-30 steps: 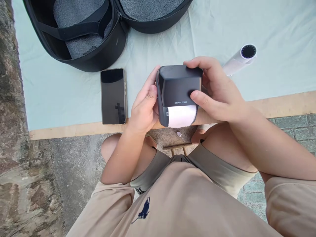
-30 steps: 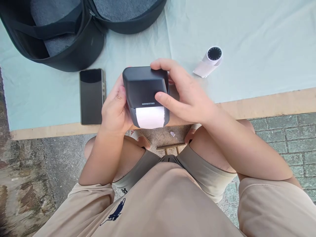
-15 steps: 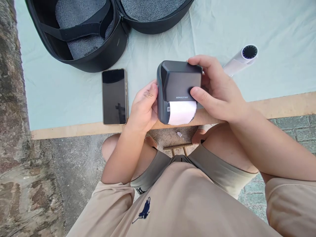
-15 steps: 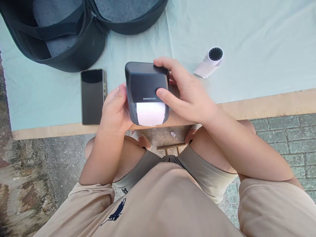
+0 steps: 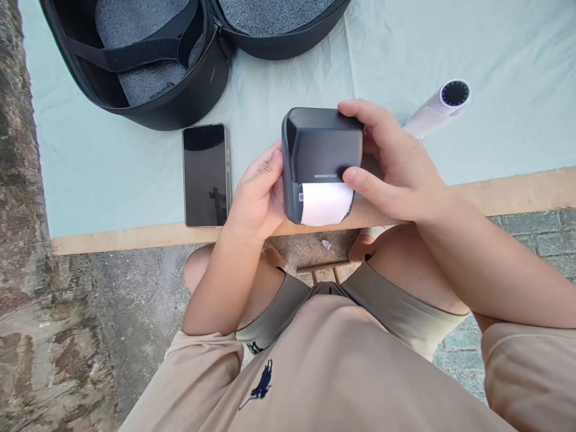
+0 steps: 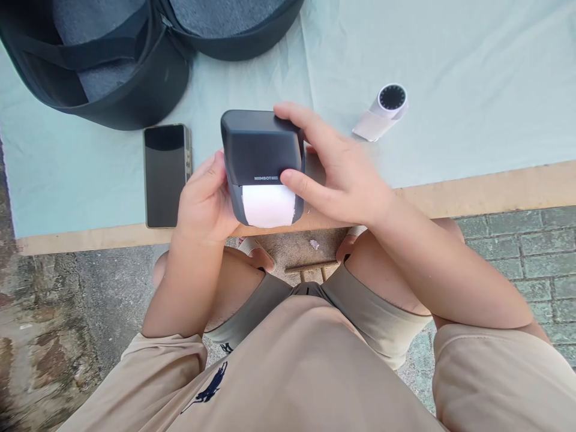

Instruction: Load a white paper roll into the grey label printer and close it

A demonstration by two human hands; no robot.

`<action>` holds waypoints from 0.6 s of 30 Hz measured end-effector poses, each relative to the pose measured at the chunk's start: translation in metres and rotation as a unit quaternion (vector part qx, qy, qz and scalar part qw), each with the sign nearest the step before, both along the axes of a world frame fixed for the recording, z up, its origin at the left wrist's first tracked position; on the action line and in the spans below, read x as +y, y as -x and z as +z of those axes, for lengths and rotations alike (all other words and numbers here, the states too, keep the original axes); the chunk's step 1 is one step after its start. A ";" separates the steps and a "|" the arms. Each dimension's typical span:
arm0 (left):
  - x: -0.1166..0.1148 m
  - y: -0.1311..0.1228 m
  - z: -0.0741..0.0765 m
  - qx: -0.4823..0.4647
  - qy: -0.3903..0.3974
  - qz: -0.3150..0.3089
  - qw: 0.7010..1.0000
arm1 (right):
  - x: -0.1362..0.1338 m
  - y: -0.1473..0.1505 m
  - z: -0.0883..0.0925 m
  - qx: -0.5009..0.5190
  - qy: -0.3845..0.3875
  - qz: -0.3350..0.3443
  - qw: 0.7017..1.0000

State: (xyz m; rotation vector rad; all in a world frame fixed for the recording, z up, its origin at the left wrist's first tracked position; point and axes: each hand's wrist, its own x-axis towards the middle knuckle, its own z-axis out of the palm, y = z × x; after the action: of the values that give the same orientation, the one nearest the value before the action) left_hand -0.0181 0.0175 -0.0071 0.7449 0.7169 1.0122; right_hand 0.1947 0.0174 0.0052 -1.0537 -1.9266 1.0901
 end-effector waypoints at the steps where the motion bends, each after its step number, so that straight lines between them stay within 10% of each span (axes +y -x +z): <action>1: 0.000 0.001 0.000 -0.006 0.001 -0.001 1.000 | 0.000 0.000 0.000 -0.003 -0.005 0.004 1.000; 18: -0.001 0.000 0.001 0.009 0.057 0.021 0.998 | 0.004 0.001 0.009 -0.034 -0.080 -0.016 0.996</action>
State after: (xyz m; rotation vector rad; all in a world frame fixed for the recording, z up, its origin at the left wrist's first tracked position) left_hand -0.0177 0.0170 -0.0064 0.6426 0.8032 0.9951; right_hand 0.1937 0.0217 0.0139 -1.0408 -2.0066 0.8771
